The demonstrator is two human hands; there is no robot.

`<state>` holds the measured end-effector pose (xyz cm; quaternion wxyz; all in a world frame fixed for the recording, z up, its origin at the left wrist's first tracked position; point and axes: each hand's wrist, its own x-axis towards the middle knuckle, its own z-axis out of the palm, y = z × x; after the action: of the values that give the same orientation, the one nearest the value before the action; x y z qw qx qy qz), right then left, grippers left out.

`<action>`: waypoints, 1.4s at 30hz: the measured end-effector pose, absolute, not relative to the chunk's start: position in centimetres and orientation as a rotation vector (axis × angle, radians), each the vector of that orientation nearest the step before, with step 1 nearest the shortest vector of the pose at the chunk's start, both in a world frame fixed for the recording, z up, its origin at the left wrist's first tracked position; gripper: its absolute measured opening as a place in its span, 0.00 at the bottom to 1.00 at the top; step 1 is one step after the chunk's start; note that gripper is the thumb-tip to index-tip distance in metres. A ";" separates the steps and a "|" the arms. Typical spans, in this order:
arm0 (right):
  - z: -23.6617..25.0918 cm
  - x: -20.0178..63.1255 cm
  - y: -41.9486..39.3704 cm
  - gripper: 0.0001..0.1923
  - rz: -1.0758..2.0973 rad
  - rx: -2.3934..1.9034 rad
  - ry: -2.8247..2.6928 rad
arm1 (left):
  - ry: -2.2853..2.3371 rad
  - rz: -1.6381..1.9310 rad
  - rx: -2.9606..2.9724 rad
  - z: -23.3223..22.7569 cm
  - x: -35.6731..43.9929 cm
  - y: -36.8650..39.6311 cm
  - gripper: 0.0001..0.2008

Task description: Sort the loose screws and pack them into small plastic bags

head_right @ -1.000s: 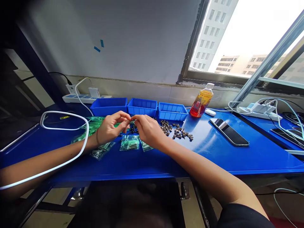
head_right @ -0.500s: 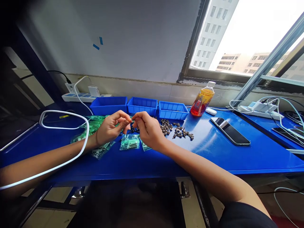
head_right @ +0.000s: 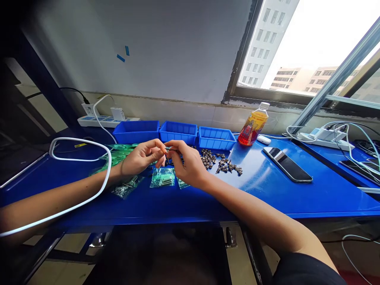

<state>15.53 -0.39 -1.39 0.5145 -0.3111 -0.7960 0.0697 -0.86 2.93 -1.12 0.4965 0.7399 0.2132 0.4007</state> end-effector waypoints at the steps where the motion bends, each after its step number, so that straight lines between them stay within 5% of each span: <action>1: -1.3 15.6 -0.5 0.07 0.146 -0.753 -1.920 | 0.477 0.895 1.718 -1.1 -0.9 3.1 0.21; 14: -0.4 15.0 -2.7 0.08 -0.176 -0.711 -2.126 | 0.316 0.518 1.288 -0.9 -2.1 3.7 0.19; 42: -0.4 15.6 -1.9 0.12 -0.352 -0.694 -2.153 | 0.374 0.479 1.412 -1.1 -1.9 3.8 0.19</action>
<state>15.58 -1.92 -0.40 0.4132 -0.2758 -0.8565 -0.1400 -1.91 3.80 -1.12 0.7189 0.6385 0.1692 0.2165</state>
